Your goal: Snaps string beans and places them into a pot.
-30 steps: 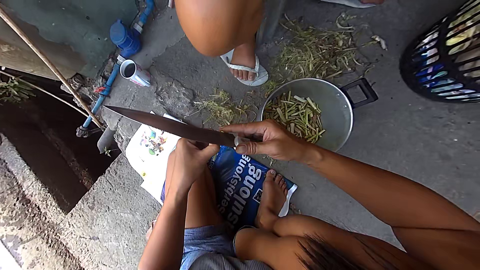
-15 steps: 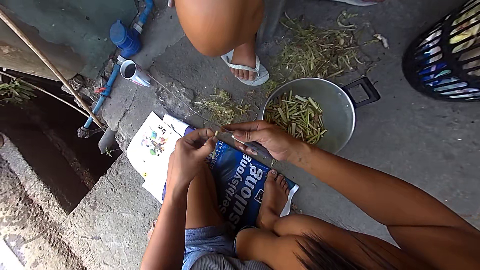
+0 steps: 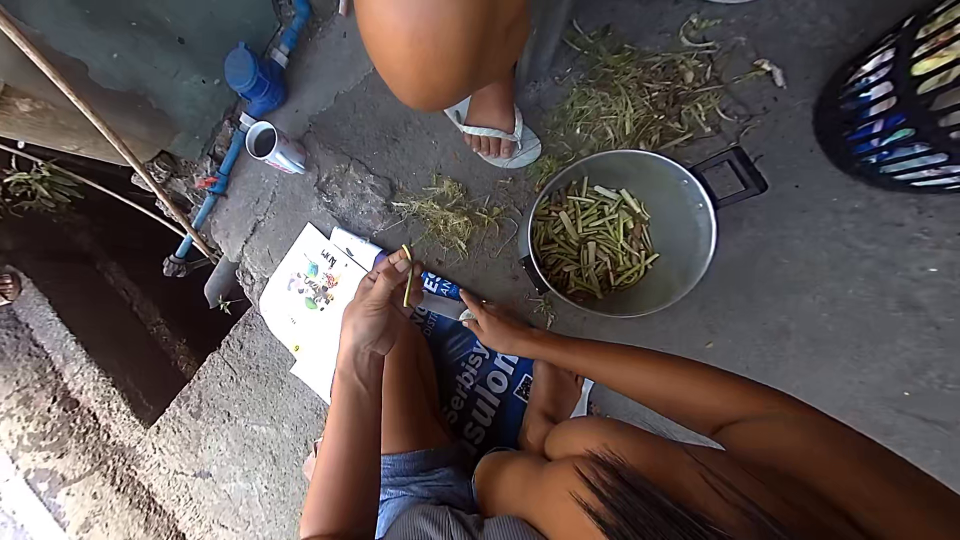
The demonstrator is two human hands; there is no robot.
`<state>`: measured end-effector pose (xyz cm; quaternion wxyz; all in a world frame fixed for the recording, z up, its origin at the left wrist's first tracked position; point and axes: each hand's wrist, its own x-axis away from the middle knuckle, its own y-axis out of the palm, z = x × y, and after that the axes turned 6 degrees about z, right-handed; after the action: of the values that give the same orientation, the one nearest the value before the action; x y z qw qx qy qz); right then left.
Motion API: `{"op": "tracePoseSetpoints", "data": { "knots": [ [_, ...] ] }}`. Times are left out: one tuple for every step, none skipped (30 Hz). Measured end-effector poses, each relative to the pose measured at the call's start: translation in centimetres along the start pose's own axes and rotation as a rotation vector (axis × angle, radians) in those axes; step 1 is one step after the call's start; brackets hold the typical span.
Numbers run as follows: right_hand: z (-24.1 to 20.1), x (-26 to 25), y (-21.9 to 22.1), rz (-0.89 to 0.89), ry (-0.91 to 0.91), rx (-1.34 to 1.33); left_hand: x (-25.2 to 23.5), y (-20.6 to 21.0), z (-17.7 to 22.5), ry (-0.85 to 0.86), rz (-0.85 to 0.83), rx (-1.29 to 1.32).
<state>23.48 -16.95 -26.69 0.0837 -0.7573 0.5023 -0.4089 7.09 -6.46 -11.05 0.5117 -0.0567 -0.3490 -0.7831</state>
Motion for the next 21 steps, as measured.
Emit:
{"op": "tracePoseSetpoints", "data": {
  "knots": [
    [0.3, 0.1, 0.5, -0.022, -0.031, 0.008, -0.1, 0.0, -0.1, -0.009, -0.002, 0.000],
    [0.5, 0.2, 0.7, -0.045, -0.056, 0.014, -0.2, 0.0, -0.2, -0.015, 0.001, -0.001],
    [0.5, 0.4, 0.7, -0.060, -0.075, 0.023, -0.3, 0.1, -0.3, -0.018, 0.000, -0.006],
    [0.5, 0.6, 0.6, -0.061, -0.086, 0.030, -0.5, 0.2, -0.4, -0.015, -0.002, -0.024],
    [0.4, 0.8, 0.4, -0.047, -0.098, 0.033, -0.8, 0.4, -0.5, -0.007, -0.005, -0.054],
    [0.3, 1.1, 0.2, -0.026, -0.115, 0.031, -1.2, 0.9, -0.8, 0.009, -0.011, -0.098],
    [0.2, 1.3, -0.2, -0.011, -0.134, 0.025, -1.7, 1.9, -1.1, 0.031, -0.007, -0.161],
    [0.2, 1.5, -0.5, -0.002, -0.157, 0.019, -2.5, 3.2, -1.7, 0.056, 0.008, -0.233],
    [0.2, 1.8, -0.7, 0.001, -0.180, 0.017, -3.4, 4.7, -2.5, 0.082, 0.019, -0.317],
    [0.2, 2.0, -0.9, -0.001, -0.205, 0.019, -4.4, 6.3, -3.4, 0.113, 0.014, -0.425],
    [0.2, 2.2, -0.8, 0.002, -0.225, 0.018, -5.5, 7.9, -4.4, 0.149, -0.006, -0.566],
    [0.1, 2.4, -0.7, 0.011, -0.243, 0.009, -6.6, 9.5, -5.2, 0.190, -0.041, -0.757],
    [-0.1, 2.7, -0.7, 0.013, -0.253, 0.001, -7.5, 11.2, -5.7, 0.244, -0.085, -0.989],
    [-0.2, 3.2, -0.9, 0.012, -0.260, 0.000, -7.9, 12.9, -5.7, 0.299, -0.139, -1.211],
    [-0.4, 3.7, -1.4, 0.006, -0.263, -0.003, -7.8, 14.8, -5.4, 0.357, -0.188, -1.378],
    [-0.5, 4.4, -2.2, 0.002, -0.263, -0.013, -7.2, 16.7, -4.8, 0.440, -0.241, -1.489],
    [-0.6, 5.1, -3.4, -0.010, -0.253, -0.026, -6.2, 18.5, -3.6, 0.545, -0.310, -1.564],
    [-0.4, 6.0, -5.0, -0.016, -0.240, -0.047, -4.8, 20.4, -2.1, 0.679, -0.388, -1.603],
    [-0.1, 7.2, -6.8, -0.005, -0.237, -0.081, -3.2, 22.2, -0.5, 0.834, -0.463, -1.621],
    [0.4, 8.7, -8.8, 0.029, -0.249, -0.114, -1.4, 23.9, 1.1, 0.993, -0.526, -1.618],
    [1.2, 10.4, -10.7, 0.101, -0.273, -0.133, 0.3, 25.4, 2.6, 1.118, -0.587, -1.581]
  ]
}}
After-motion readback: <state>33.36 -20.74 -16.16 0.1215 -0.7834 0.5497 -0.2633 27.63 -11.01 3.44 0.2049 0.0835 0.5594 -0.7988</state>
